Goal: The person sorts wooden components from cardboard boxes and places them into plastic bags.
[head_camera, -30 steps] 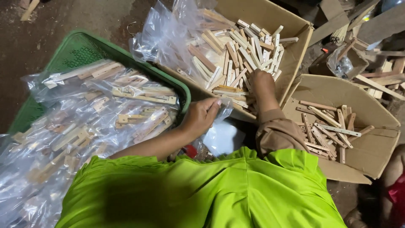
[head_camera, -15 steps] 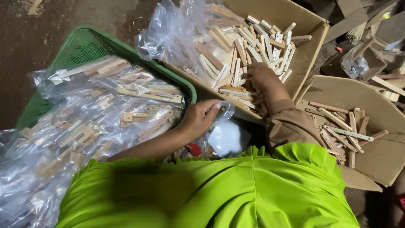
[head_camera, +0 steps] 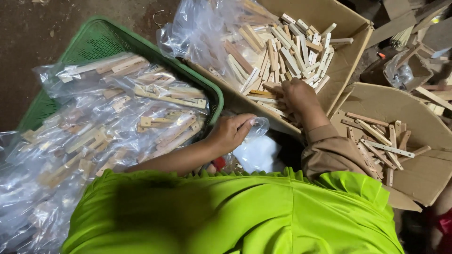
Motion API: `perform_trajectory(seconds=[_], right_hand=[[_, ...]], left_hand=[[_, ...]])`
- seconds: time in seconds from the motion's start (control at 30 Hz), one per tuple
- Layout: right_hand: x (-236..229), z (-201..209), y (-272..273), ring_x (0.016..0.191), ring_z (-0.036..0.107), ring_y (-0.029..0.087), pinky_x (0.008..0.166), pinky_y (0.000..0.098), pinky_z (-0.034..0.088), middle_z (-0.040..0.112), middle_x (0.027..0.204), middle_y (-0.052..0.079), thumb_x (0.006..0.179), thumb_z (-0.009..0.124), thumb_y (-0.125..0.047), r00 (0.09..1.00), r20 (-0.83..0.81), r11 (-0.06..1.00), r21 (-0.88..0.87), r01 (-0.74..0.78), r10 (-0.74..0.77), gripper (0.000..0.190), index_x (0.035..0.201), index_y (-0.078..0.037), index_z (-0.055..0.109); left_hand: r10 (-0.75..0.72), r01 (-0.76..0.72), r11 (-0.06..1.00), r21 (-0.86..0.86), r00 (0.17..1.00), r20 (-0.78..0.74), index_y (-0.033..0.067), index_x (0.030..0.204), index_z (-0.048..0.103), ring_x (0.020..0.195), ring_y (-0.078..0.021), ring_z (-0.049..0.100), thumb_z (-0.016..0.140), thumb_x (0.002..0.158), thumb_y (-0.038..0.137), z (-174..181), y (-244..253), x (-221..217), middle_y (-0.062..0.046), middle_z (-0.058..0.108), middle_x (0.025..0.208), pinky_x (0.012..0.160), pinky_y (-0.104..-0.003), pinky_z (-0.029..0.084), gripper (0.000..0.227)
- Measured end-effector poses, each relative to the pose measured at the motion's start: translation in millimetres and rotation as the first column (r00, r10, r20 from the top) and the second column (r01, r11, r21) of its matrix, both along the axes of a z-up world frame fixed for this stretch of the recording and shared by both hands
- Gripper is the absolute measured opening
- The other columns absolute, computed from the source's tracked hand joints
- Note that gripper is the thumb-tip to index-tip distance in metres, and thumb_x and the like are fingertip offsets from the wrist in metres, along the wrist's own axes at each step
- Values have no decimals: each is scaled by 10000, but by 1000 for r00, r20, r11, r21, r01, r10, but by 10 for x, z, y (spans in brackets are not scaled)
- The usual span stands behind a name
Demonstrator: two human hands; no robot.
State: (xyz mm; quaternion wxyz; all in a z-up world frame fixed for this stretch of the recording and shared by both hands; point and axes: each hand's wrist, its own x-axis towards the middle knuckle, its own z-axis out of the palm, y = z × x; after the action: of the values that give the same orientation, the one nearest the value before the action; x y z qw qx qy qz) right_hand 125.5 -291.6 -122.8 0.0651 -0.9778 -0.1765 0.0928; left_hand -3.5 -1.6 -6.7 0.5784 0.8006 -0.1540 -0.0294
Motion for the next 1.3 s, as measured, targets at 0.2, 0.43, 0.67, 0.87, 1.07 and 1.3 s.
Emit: perform_trajectory(seconds=[0.2, 0.43, 0.67, 0.87, 1.07, 1.3], right_hand=[[-840, 1046, 10, 1095, 675, 321, 876, 378, 581, 680, 1118, 196, 887, 792, 14, 951, -61, 475, 856, 206, -303, 279, 1152, 25, 709], [-1381, 1813, 478, 1018, 735, 345, 891, 457, 589, 766, 1053, 137, 820, 801, 0, 976, 220, 665, 728, -169, 7, 227, 1040, -45, 771], [-1361, 1463, 951, 827, 711, 370, 696, 453, 581, 725, 832, 134, 868, 805, -134, 943, 297, 671, 671, -317, 148, 133, 952, -63, 732], [-1353, 1638, 921, 785, 660, 465, 619, 582, 529, 668, 781, 233, 1002, 587, -212, 933, 158, 719, 599, -352, 325, 197, 1019, -25, 647], [-1249, 1886, 766, 841, 652, 420, 728, 528, 534, 699, 867, 200, 909, 716, -293, 913, 4, 689, 655, -311, 408, 336, 1111, -26, 693], [-1079, 2276, 608, 700, 556, 278, 721, 392, 488, 674, 741, 128, 824, 791, -2, 927, 86, 202, 965, -170, 366, 40, 812, 18, 758]], left_hand=[[8, -27, 994, -109, 985, -172, 30, 1156, 744, 474, -183, 684, 557, 1040, 168, -60, -6, 70, -148, 704, 616, 463, -291, 570, 261], [17, -49, 989, -142, 976, -219, -8, 1183, 721, 457, -198, 684, 550, 1043, 194, 37, -106, 82, -134, 670, 554, 411, -283, 570, 299], [-45, 33, 986, -164, 997, -68, 6, 1204, 719, 407, -186, 646, 514, 1054, 147, 44, -304, 64, -130, 641, 492, 374, -261, 535, 291], [-84, 76, 985, -153, 995, -48, -24, 1187, 714, 403, -185, 638, 524, 1048, 108, -234, -224, 64, -167, 664, 527, 376, -265, 526, 270], [-129, 109, 969, -221, 988, -79, 27, 1173, 729, 476, -178, 678, 600, 1012, 166, 226, -23, 106, -160, 695, 587, 452, -271, 548, 249], [-498, 519, 855, -30, 801, -332, -155, 1507, 304, 1370, -591, 429, 893, 698, 382, 978, 122, 133, -462, 434, 1458, 1204, -643, 310, 1136]])
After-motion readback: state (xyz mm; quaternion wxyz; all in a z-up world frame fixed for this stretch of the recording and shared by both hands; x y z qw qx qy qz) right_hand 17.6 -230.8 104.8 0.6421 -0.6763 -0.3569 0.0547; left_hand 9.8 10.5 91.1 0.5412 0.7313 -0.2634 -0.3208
